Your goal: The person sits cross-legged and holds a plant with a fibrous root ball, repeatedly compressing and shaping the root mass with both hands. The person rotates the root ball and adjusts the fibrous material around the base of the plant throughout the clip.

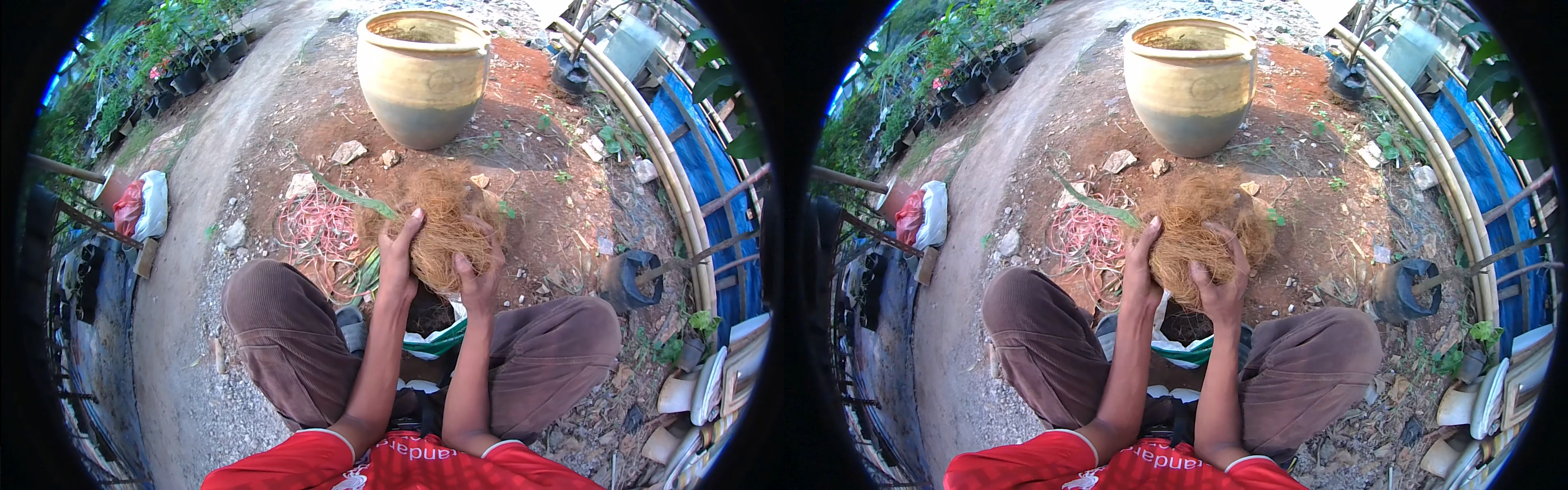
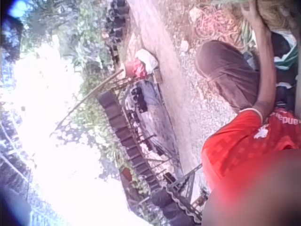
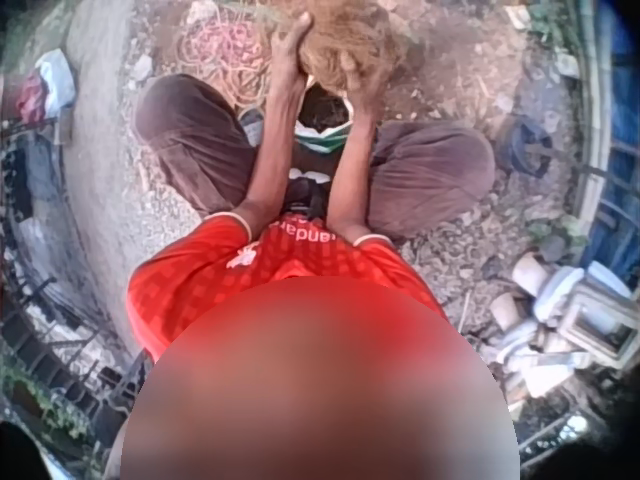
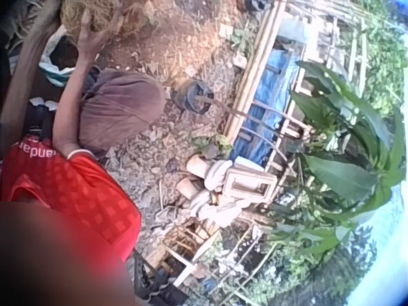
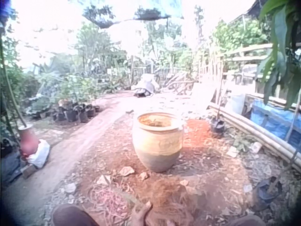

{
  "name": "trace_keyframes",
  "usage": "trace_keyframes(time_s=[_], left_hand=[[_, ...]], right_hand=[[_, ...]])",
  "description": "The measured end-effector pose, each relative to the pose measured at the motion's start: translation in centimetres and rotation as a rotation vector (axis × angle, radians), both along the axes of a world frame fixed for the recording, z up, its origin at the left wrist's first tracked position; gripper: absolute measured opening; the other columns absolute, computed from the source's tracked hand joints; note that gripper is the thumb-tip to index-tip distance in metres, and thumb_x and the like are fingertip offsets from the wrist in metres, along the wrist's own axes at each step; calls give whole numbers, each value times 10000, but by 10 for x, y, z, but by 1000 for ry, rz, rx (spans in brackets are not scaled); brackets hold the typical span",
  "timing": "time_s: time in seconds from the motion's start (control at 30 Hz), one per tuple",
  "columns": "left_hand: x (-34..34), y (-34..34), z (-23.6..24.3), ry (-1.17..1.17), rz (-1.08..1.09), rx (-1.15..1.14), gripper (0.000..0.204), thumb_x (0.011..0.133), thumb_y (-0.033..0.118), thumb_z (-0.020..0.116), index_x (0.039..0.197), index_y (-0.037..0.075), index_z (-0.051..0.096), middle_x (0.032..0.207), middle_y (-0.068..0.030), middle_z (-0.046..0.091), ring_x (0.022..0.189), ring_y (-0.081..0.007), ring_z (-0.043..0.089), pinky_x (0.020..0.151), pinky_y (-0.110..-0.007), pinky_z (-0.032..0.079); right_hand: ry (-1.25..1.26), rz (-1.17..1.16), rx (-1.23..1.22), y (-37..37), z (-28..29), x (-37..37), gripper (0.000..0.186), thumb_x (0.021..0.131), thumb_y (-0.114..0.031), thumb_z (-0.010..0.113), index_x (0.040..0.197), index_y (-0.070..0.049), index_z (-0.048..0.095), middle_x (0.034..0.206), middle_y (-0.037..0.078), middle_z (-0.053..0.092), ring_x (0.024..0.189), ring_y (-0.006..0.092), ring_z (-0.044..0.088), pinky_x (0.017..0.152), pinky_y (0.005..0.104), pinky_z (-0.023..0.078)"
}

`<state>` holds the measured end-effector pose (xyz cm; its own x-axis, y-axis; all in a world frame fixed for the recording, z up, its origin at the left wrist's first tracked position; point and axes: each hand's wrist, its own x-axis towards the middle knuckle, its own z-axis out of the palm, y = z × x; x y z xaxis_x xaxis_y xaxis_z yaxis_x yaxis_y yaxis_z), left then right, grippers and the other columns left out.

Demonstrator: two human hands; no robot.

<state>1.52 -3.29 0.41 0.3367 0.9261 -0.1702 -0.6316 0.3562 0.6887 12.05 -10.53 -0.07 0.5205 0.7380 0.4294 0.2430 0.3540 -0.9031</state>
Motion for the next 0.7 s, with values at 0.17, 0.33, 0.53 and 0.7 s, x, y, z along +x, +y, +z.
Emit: trace_keyframes(time_s=[0.17, 0.33, 0.53, 0.7], left_hand=[[-6, 5, -12, -178, -58, 285, 468, 936, 158, 654, 1341, -31, 515, 1259, -174, 640, 1105, -271, 663, 985, -402, 535], [-13, 16, -30, -221, -147, 14, 428, 961, 267, 615, 1246, -52, 597, 1148, -199, 697, 1026, -290, 703, 922, -403, 573], [-24, 24, -23, -250, -18, -176, 424, 966, 318, 608, 1230, -14, 619, 1116, -190, 710, 974, -296, 713, 872, -432, 595], [-32, 28, -20, -444, 84, -338, 475, 980, 388, 564, 1301, 39, 598, 1230, -158, 668, 1099, -323, 662, 961, -503, 553]], right_hand=[[451, 215, 5, -3, -11, -2, 583, 840, -260, 668, 1340, 17, 558, 1330, 130, 582, 1223, 217, 557, 1079, 361, 414], [564, 211, -44, 3, -2, -15, 626, 891, -262, 637, 1446, -28, 465, 1448, 109, 484, 1322, 210, 480, 1126, 378, 380], [764, 417, 54, 0, 9, -14, 735, 966, -484, 429, 1576, -87, 322, 1565, 123, 379, 1440, 242, 389, 1181, 429, 350], [757, 456, 50, 8, -15, -6, 715, 977, -456, 404, 1584, -92, 303, 1590, 127, 365, 1446, 273, 399, 1166, 463, 374]])
